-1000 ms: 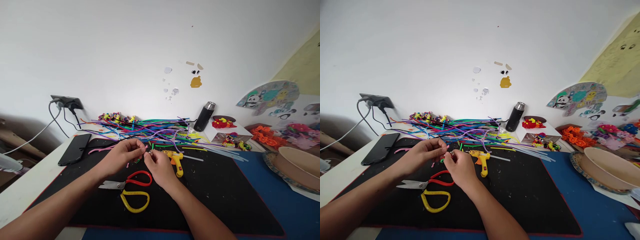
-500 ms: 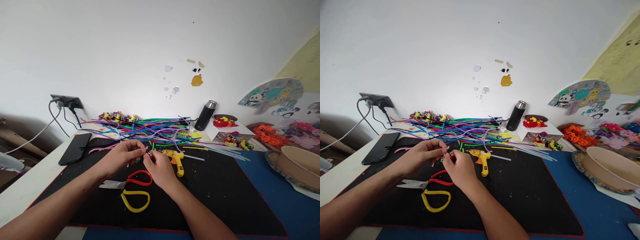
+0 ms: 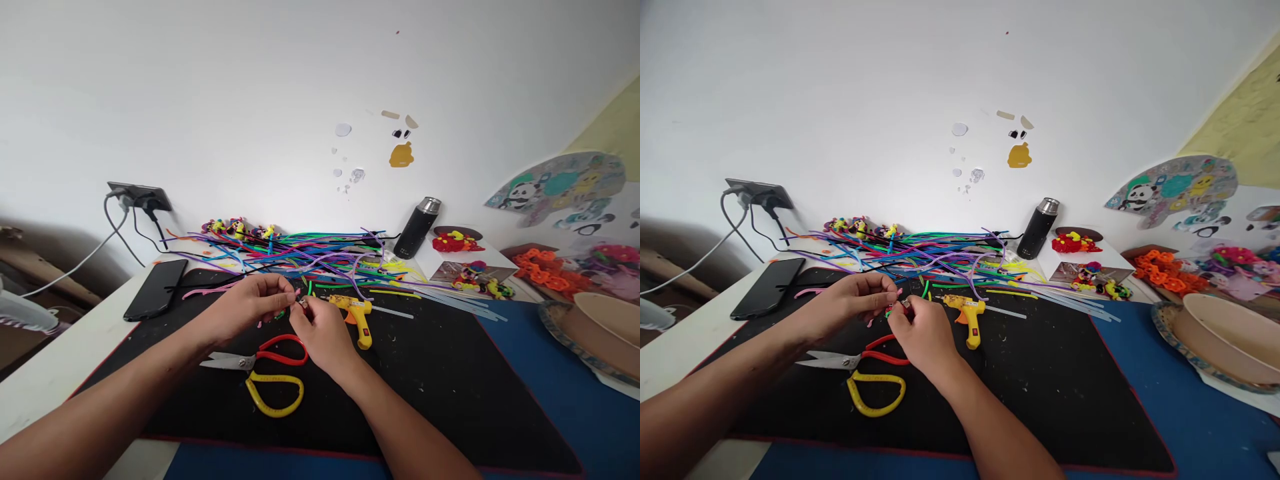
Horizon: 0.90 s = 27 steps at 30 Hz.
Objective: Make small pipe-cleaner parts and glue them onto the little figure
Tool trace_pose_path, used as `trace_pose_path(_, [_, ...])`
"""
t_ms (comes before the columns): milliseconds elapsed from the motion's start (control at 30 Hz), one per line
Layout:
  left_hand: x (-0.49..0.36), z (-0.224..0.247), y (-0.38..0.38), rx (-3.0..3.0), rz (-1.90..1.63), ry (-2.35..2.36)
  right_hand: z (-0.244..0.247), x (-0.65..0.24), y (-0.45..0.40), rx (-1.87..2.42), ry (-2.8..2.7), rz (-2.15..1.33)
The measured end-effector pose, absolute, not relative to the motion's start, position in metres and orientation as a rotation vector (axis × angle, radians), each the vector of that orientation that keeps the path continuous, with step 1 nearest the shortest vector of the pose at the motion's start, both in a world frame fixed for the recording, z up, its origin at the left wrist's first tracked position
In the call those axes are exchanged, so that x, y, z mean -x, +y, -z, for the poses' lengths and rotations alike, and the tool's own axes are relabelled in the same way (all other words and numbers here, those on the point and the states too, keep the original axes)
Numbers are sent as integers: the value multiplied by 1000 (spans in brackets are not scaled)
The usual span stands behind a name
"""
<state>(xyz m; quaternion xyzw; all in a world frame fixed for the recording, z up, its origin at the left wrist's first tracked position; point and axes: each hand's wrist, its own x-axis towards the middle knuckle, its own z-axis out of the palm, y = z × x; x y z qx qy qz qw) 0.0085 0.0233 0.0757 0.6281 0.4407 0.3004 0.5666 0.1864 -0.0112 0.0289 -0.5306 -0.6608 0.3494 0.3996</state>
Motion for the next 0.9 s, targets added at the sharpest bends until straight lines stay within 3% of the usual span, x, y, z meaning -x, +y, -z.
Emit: trace_pose_path(900, [-2,-78,24,-1590,-673,1033,-28,-186,-12,1359,-1716,-825])
